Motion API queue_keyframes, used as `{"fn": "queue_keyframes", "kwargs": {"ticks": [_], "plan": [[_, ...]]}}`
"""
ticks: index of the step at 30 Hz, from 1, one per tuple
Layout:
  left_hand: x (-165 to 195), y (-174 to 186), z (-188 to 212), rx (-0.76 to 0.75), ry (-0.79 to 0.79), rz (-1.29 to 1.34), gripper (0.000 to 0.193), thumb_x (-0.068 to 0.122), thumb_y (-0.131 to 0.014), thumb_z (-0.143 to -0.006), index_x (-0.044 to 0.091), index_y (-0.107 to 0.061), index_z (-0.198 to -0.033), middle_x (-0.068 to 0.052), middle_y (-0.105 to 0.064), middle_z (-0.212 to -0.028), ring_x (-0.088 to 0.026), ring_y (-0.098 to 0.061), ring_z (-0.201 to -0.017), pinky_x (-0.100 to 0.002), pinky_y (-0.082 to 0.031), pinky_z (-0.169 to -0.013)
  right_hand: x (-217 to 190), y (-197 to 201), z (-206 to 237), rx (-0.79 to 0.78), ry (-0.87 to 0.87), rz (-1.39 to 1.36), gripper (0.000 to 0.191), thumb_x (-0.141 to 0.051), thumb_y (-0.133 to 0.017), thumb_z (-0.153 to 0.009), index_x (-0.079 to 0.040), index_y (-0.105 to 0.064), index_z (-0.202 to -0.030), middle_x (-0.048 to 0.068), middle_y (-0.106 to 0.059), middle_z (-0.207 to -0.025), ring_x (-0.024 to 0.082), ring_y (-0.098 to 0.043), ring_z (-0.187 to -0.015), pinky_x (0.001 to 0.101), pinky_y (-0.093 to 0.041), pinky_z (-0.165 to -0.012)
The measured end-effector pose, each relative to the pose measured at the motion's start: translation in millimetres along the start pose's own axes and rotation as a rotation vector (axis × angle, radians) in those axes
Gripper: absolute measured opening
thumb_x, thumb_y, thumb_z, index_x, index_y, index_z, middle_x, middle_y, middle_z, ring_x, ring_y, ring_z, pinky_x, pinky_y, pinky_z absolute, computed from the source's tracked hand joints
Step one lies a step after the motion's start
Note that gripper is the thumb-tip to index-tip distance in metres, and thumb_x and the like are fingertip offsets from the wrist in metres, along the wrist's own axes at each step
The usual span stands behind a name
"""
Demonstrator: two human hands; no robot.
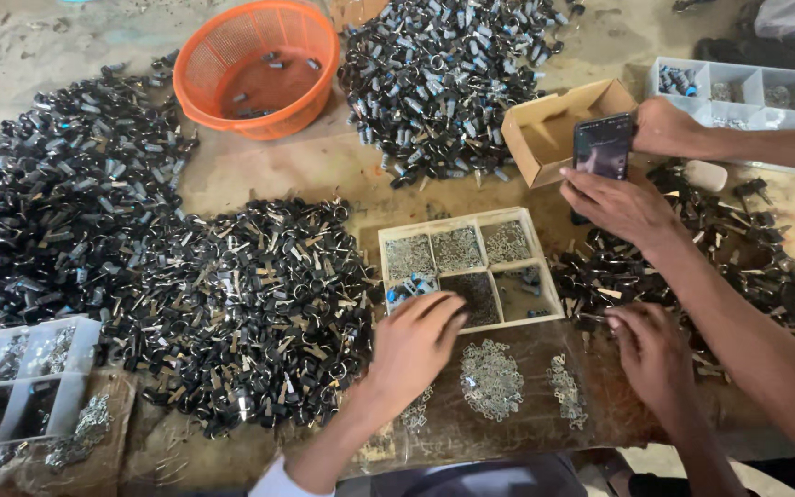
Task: The person sits at a workbench covered with piles of small metal components and assembles them one at a time by hand, fitting a small metal part into a blue plastic component body and placing finished assemblies into a compartmented tray. Other workers at the same table handle similar component piles.
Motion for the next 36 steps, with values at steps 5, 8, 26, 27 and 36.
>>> {"fn": "queue_keyframes", "kwargs": {"ticks": [5, 8, 26, 27, 36], "plan": [[21, -71, -52, -0.329, -0.107, -0.191, 0.031, 0.003, -0.077, -0.066, 0.005, -0.074, -0.096, -0.011, -0.071, -0.102, -0.031, -0.064, -0.106, -0.039, -0.059, -0.076, 45, -14, 8, -0.026, -0.471, -0.612, 0.02, -0.013, -0.058, -0.109, -0.007, -0.068, -0.125, 0.013, -0.07, -0.094, 0.017, -0.067, -0.078, 0.0323, -0.053, -0.067], [22, -114, -71, -0.487, -0.14, -0.329, 0.021, 0.005, -0.078, -0.062, 0.007, -0.077, -0.083, -0.012, -0.07, -0.101, -0.034, -0.062, -0.106, -0.042, -0.059, -0.07, 46, -12, 0, -0.012, -0.439, -0.806, 0.02, -0.015, -0.056, -0.106, -0.004, -0.065, -0.121, 0.008, -0.068, -0.101, 0.013, -0.07, -0.083, 0.03, -0.06, -0.072], [-9, -181, -136, -0.611, -0.01, -0.245, 0.01, 0.008, -0.071, -0.078, 0.006, -0.075, -0.087, -0.02, -0.073, -0.088, -0.037, -0.074, -0.084, -0.047, -0.059, -0.065, -2, -55, -38, -0.293, 0.105, -0.479, 0.019, -0.01, -0.078, -0.083, -0.004, -0.076, -0.1, 0.009, -0.077, -0.102, 0.02, -0.076, -0.091, 0.0314, -0.058, -0.08], [-8, -174, -138, -0.565, -0.022, -0.248, 0.008, 0.007, -0.07, -0.08, 0.006, -0.075, -0.087, -0.02, -0.073, -0.086, -0.037, -0.074, -0.083, -0.048, -0.058, -0.064, -7, -55, -38, -0.292, 0.163, -0.398, 0.019, -0.01, -0.078, -0.082, -0.003, -0.077, -0.1, 0.011, -0.075, -0.102, 0.024, -0.074, -0.091, 0.0338, -0.058, -0.08], [-50, -67, -123, -0.228, 0.2, 0.361, 0.017, 0.015, -0.079, -0.087, 0.007, -0.064, -0.09, -0.009, -0.072, -0.08, -0.025, -0.073, -0.072, -0.039, -0.058, -0.065, -24, -72, -41, -0.292, 0.276, -0.131, 0.018, -0.012, -0.076, -0.082, -0.006, -0.079, -0.099, 0.01, -0.071, -0.094, 0.023, -0.071, -0.079, 0.0329, -0.059, -0.066]]}}
Point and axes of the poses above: each hand's wrist, its own z-axis away from the middle knuckle, its own y-axis out of the back of the hand, x = y × z, the point moved 8 cm from there along -z, towards the middle knuckle
